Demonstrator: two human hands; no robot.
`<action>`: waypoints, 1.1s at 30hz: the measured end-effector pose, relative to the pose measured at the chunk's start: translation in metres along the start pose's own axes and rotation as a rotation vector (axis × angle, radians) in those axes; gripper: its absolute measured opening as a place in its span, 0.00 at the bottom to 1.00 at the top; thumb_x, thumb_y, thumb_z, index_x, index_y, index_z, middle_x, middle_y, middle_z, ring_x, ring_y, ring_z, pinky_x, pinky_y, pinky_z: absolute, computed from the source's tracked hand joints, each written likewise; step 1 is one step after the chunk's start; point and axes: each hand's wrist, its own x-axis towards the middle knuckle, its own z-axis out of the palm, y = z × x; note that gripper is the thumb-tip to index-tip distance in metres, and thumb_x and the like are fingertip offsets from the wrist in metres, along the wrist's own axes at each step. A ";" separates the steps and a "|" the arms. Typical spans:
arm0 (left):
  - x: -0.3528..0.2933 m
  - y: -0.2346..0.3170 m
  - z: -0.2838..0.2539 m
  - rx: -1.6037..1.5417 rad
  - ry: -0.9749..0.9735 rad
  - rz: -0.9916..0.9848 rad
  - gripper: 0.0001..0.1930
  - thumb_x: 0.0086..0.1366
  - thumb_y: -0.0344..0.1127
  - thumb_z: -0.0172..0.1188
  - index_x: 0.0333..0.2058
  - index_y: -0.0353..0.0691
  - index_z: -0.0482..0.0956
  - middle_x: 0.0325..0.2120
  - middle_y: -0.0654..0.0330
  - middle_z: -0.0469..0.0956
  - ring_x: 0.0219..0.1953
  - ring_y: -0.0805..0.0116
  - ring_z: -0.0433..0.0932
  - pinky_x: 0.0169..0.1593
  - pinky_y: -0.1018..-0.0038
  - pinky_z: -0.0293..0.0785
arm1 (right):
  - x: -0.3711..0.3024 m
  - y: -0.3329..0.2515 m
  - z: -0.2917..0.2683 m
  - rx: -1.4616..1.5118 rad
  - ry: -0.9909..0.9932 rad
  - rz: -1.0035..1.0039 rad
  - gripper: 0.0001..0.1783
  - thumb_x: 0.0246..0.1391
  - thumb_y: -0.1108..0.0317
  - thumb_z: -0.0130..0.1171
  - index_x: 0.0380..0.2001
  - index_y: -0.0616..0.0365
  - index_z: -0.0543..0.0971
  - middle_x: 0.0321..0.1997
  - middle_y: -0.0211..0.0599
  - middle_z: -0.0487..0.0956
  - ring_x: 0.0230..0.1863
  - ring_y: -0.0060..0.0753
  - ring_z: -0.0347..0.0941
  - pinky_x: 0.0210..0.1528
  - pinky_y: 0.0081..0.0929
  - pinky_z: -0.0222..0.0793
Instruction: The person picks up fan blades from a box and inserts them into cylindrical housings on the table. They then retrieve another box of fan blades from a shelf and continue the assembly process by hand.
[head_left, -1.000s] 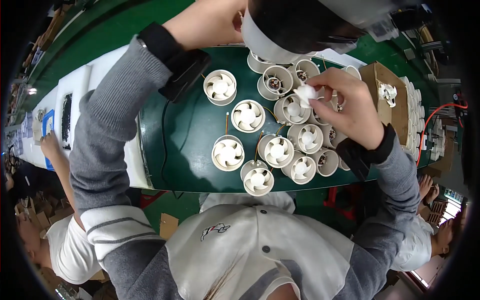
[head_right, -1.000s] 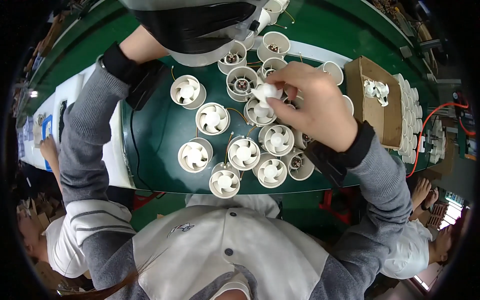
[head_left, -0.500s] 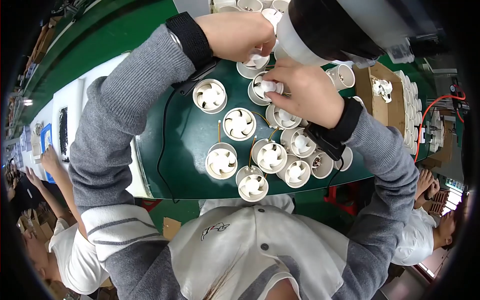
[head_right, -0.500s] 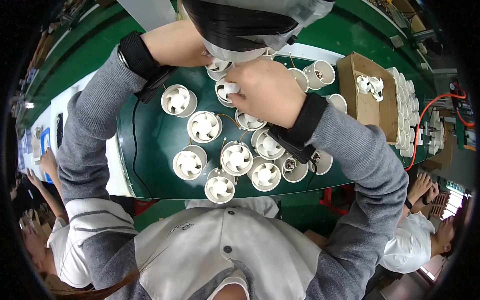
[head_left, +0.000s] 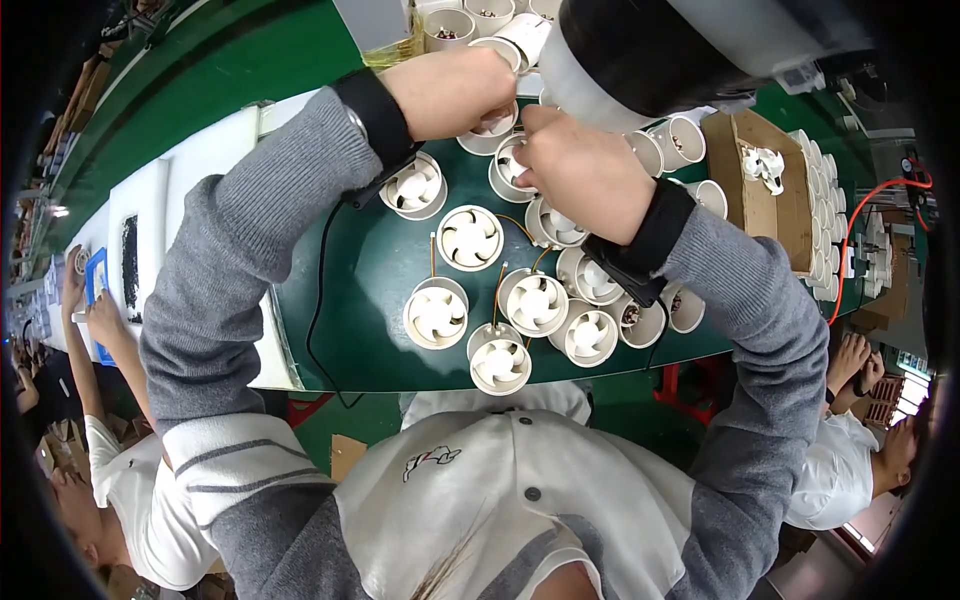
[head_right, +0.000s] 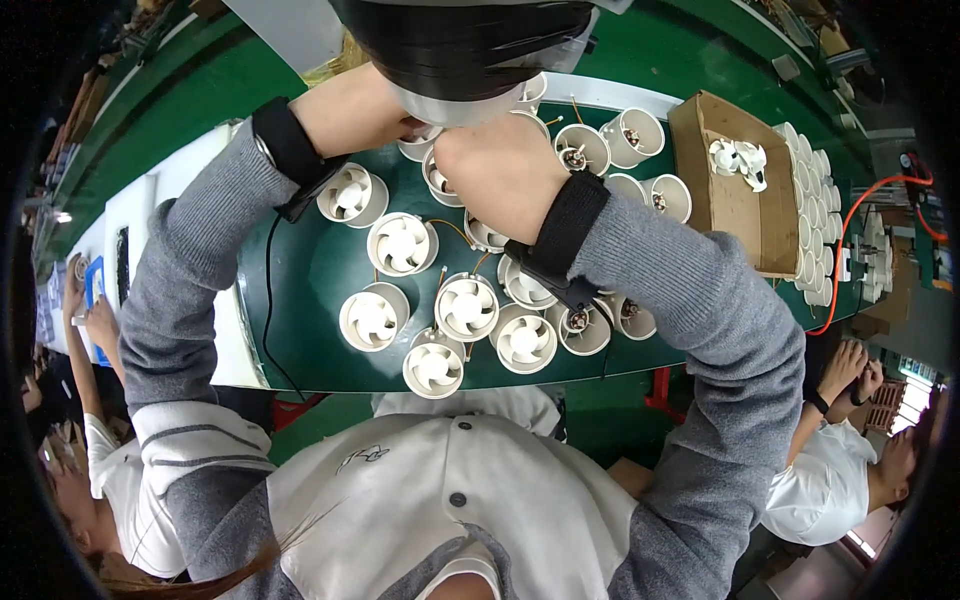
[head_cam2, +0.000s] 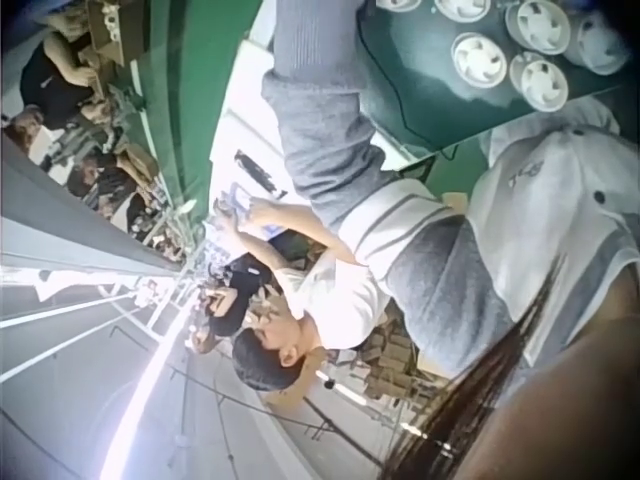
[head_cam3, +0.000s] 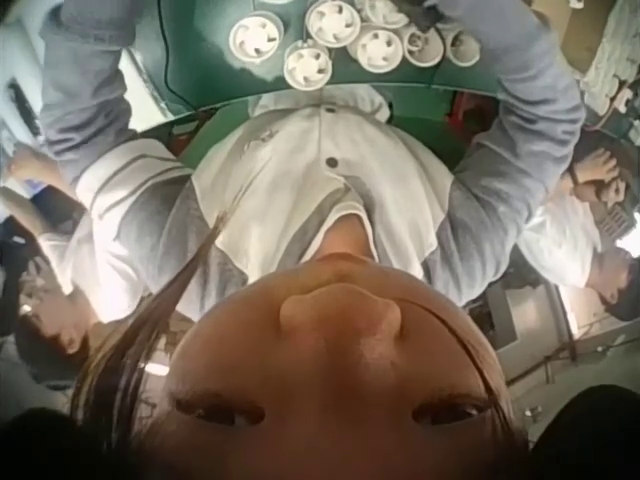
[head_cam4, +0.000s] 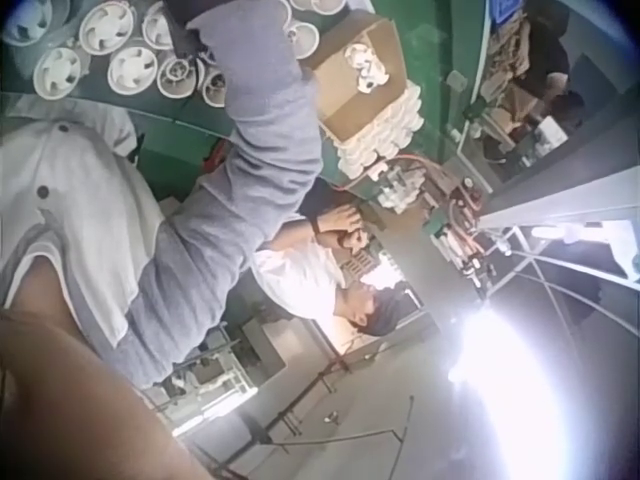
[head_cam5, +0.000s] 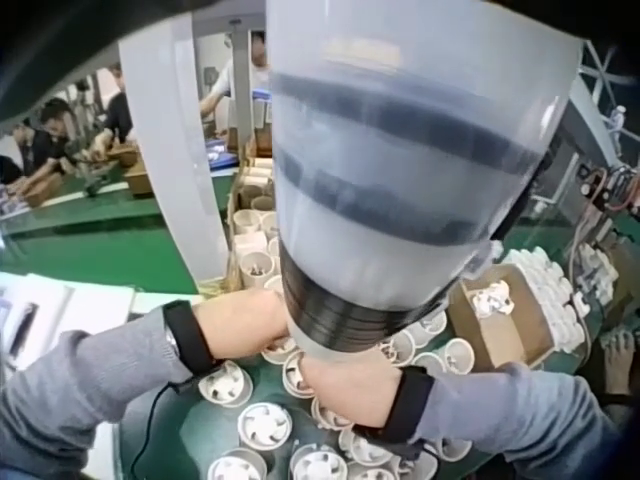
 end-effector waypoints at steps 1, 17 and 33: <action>-0.004 0.004 -0.003 -0.051 -0.021 -0.044 0.02 0.42 0.25 0.54 0.17 0.32 0.75 0.18 0.51 0.72 0.23 0.54 0.74 0.28 0.68 0.71 | 0.001 -0.002 -0.004 0.057 -0.053 0.063 0.12 0.42 0.64 0.60 0.26 0.60 0.73 0.27 0.39 0.71 0.32 0.42 0.72 0.32 0.34 0.68; -0.055 0.042 -0.039 -0.197 -0.114 -0.151 0.02 0.46 0.25 0.55 0.21 0.31 0.75 0.23 0.53 0.70 0.26 0.56 0.73 0.31 0.67 0.70 | -0.023 -0.001 -0.021 0.154 -0.111 -0.009 0.17 0.46 0.73 0.53 0.42 0.64 0.70 0.43 0.44 0.68 0.42 0.43 0.69 0.40 0.32 0.66; -0.046 0.043 -0.070 -0.351 0.596 -0.410 0.09 0.59 0.30 0.55 0.36 0.31 0.73 0.30 0.61 0.75 0.31 0.75 0.73 0.32 0.82 0.67 | -0.213 0.187 -0.093 0.159 -0.219 0.742 0.16 0.45 0.72 0.57 0.40 0.63 0.74 0.33 0.40 0.74 0.32 0.29 0.71 0.35 0.24 0.66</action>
